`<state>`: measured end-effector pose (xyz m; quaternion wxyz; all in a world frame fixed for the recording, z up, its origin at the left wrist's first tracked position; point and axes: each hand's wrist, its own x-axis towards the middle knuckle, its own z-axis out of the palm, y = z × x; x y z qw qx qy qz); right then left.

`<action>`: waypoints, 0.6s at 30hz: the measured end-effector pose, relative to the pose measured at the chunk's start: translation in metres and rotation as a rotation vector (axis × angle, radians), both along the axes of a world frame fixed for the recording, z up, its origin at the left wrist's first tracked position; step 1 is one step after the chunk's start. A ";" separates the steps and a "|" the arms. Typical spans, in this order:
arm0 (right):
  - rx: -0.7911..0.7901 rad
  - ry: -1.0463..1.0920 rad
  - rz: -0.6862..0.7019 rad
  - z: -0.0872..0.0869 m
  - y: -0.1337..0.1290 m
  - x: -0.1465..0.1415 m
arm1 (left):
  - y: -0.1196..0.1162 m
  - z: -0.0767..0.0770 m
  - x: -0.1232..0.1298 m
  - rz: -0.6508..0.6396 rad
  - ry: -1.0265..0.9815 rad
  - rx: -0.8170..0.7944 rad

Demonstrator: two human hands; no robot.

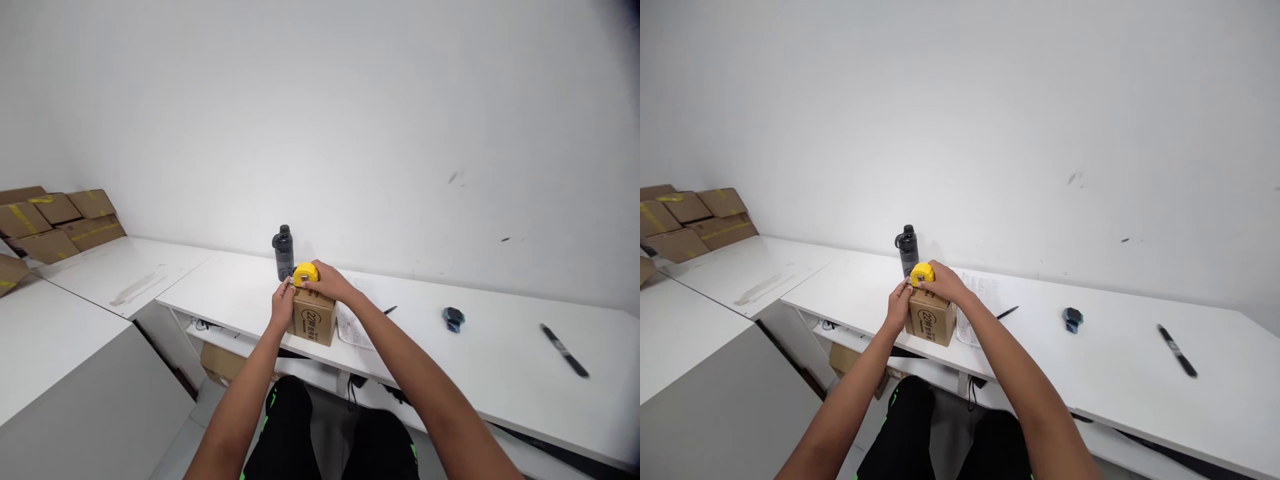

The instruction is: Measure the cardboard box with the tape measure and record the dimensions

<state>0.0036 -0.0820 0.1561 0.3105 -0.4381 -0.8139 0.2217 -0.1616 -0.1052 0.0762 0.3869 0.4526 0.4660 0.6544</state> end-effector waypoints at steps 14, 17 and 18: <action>0.145 0.450 -0.261 -0.022 -0.036 0.009 | -0.003 0.005 0.006 -0.027 -0.041 0.032; 0.118 0.672 -0.361 -0.043 -0.057 0.036 | 0.003 0.003 0.007 0.043 0.014 0.053; 0.084 0.721 -0.397 -0.052 -0.063 0.046 | 0.005 0.003 0.007 0.076 0.040 0.059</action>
